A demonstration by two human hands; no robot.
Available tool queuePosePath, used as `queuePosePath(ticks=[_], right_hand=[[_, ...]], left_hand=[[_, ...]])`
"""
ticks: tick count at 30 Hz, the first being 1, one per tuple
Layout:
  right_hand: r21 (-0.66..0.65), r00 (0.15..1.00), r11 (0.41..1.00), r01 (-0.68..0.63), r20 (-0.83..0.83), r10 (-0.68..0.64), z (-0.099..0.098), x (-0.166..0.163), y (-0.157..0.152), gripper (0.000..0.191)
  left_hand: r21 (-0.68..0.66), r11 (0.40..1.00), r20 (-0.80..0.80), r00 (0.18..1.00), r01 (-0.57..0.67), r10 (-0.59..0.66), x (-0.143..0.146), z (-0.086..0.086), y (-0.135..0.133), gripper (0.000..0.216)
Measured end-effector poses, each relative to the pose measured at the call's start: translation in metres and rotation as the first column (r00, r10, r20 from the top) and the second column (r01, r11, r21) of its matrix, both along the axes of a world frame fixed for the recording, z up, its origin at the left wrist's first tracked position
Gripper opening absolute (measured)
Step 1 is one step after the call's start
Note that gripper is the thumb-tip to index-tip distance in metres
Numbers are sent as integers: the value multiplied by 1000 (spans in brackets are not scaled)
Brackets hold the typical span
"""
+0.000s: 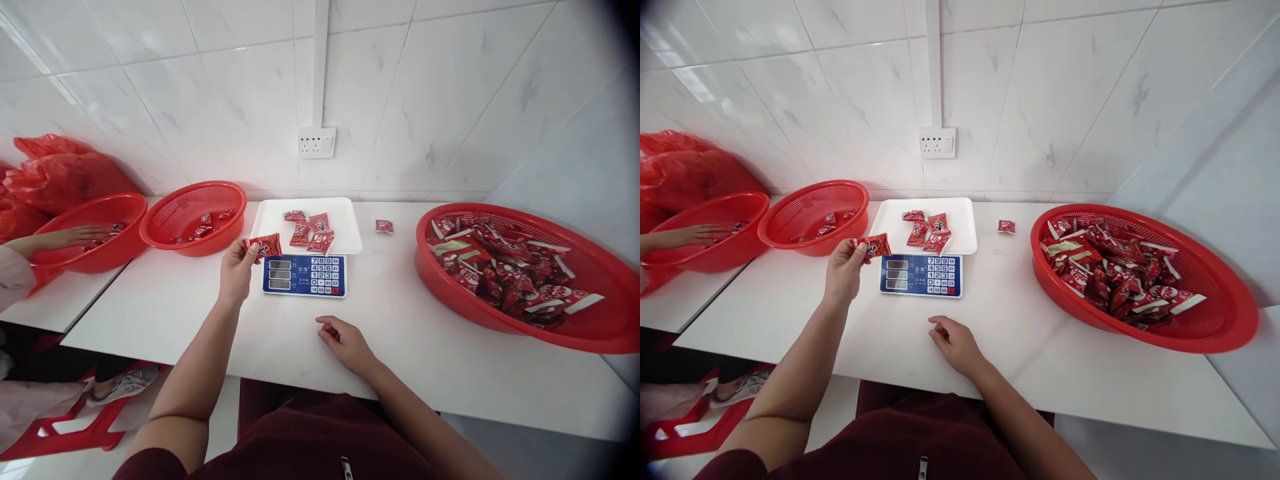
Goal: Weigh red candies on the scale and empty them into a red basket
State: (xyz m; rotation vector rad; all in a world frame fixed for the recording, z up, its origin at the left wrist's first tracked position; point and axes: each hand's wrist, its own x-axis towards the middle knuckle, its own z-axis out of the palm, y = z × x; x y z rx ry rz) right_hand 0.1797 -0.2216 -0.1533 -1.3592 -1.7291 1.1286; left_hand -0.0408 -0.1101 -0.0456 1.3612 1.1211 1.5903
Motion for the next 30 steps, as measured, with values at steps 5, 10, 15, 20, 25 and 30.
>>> queuePosePath(ticks=[5,10,15,20,25,30], right_hand=[[6,1000,1000,17,4,-17,-1,0,-1,28],[25,1000,1000,16,19,-16,0,1,-1,26],[29,999,999,21,33,-22,-1,0,-1,26],[7,1000,1000,13,-18,-13,-1,0,-1,27],[-61,962,998,-14,-272,-3,-3,5,2,50],[-102,926,992,-73,-376,30,2,8,5,40]], left_hand=[[71,996,9,999,-54,54,1,12,6,19],[108,990,-21,995,-91,94,5,10,-1,20],[83,994,-83,993,-71,78,5,8,-6,22],[-92,990,-132,985,103,-115,14,1,-19,21],[-282,887,-328,832,366,-448,38,-30,-47,16],[-448,776,-304,740,444,-599,55,-58,-72,14]])
